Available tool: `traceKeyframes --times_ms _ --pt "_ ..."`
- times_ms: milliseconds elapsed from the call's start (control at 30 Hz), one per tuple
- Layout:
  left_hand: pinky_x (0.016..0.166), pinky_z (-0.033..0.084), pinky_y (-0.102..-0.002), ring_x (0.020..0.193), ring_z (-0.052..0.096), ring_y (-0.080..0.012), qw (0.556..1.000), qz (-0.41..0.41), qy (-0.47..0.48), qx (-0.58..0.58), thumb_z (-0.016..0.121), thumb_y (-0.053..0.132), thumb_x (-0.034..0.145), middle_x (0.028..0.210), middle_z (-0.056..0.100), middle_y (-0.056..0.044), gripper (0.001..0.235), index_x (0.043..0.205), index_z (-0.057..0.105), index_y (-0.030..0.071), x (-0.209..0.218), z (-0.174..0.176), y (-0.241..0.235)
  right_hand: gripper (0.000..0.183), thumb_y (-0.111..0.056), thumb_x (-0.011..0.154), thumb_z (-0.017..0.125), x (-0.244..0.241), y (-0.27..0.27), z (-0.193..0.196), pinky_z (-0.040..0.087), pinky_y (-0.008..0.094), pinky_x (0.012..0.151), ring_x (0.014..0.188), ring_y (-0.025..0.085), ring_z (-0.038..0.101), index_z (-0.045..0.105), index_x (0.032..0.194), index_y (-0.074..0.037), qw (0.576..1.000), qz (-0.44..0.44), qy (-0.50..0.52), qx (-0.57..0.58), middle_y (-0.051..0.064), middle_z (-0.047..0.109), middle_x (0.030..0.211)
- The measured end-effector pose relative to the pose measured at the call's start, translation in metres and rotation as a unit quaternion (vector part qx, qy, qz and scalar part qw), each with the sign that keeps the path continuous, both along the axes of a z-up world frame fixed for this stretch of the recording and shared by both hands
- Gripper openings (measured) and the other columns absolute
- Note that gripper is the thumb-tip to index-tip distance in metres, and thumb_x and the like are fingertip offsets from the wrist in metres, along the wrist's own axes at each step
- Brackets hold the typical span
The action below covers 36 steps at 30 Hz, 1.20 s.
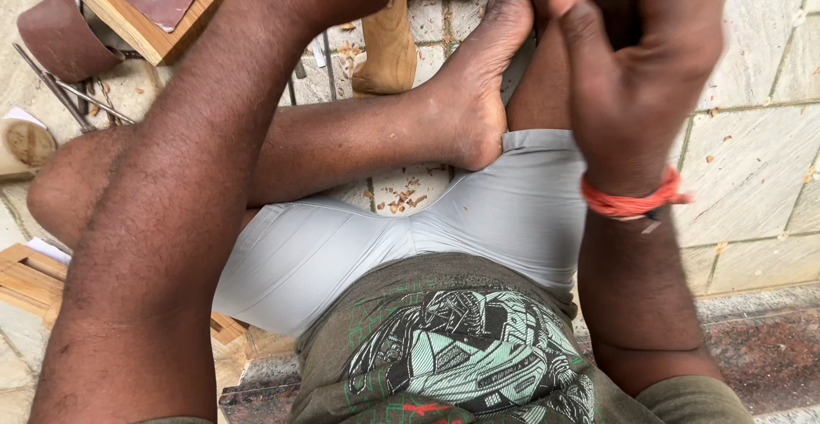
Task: The person carves a small wooden figurine using a chisel and a wooden mallet while sitting on the floor. They repeatedly strike the chisel to shape the wood and occasionally switch to a sanding block to smooth the surface.
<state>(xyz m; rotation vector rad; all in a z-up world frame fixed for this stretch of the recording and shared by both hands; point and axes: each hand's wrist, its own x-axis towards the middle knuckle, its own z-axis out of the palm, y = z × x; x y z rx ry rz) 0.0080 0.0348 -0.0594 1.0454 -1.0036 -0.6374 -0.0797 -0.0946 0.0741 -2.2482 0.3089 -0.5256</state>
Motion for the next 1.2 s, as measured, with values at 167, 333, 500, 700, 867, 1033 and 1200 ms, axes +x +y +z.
traceKeyframes --times_ms 167,333,500,700,867,1033,1200 --pt "0.123 0.028 -0.04 0.151 0.021 -0.016 0.87 -0.061 0.482 0.086 0.053 0.042 0.11 0.161 0.023 -0.006 0.071 0.165 0.015 0.018 -0.001 0.025 -0.008 0.051 -0.001 0.103 0.081 -0.003 0.012 -0.001 0.055 0.036 0.106 0.126 0.028 0.065 0.055 0.148 -0.004 0.988 0.03 0.01 -0.152 0.015 0.064 0.138" --pt "0.114 0.042 -0.036 0.144 0.034 -0.0085 0.786 -0.053 0.607 0.105 0.048 0.065 0.099 0.156 0.034 0.001 0.073 0.158 0.029 0.025 -0.001 0.052 -0.019 0.051 -0.001 0.104 0.078 -0.003 0.018 0.003 0.057 0.034 0.105 0.124 0.027 0.067 0.055 0.149 -0.005 0.994 0.007 -0.02 -0.107 0.014 0.062 0.136" --pt "0.11 0.046 -0.042 0.139 0.04 -0.0117 0.713 -0.052 0.678 0.172 0.043 0.065 0.095 0.148 0.04 0.002 0.073 0.154 0.032 0.024 0.004 0.063 -0.013 0.055 -0.005 0.101 0.088 -0.002 0.019 0.005 0.057 0.038 0.101 0.12 0.03 0.066 0.058 0.148 -0.004 0.979 0.007 0.017 -0.201 0.014 0.065 0.129" --pt "0.116 0.031 -0.031 0.14 0.028 -0.0065 0.811 -0.005 0.568 0.138 0.043 0.059 0.101 0.147 0.035 0.004 0.071 0.159 0.029 0.021 -0.001 0.042 -0.018 0.057 -0.002 0.102 0.079 -0.004 0.023 -0.001 0.054 0.033 0.106 0.128 0.024 0.063 0.05 0.151 -0.007 0.995 -0.014 -0.012 -0.096 0.014 0.062 0.14" --pt "0.122 0.032 -0.032 0.144 0.03 -0.0078 0.811 -0.055 0.576 0.087 0.043 0.058 0.109 0.15 0.036 0.001 0.069 0.161 0.028 0.015 0.0 0.031 -0.021 0.059 -0.004 0.103 0.085 -0.004 0.023 -0.004 0.054 0.035 0.11 0.132 0.028 0.061 0.051 0.152 -0.007 0.986 -0.011 0.0 -0.168 0.014 0.061 0.141" --pt "0.129 0.023 -0.027 0.152 0.024 -0.0073 0.849 -0.036 0.512 0.122 0.033 0.052 0.114 0.155 0.031 0.003 0.064 0.164 0.023 0.013 -0.001 0.033 -0.019 0.058 -0.003 0.104 0.083 -0.007 0.023 -0.005 0.055 0.034 0.104 0.127 0.026 0.064 0.052 0.153 -0.01 0.991 -0.002 0.007 -0.13 0.012 0.062 0.142" --pt "0.137 0.013 -0.029 0.159 0.011 -0.0094 0.947 -0.025 0.316 0.05 0.051 0.04 0.119 0.166 0.021 0.002 0.066 0.165 0.016 0.009 -0.003 0.031 -0.015 0.063 -0.003 0.104 0.083 -0.009 0.024 -0.007 0.056 0.034 0.103 0.126 0.026 0.065 0.048 0.156 -0.013 0.99 -0.014 -0.011 -0.142 0.009 0.061 0.141"
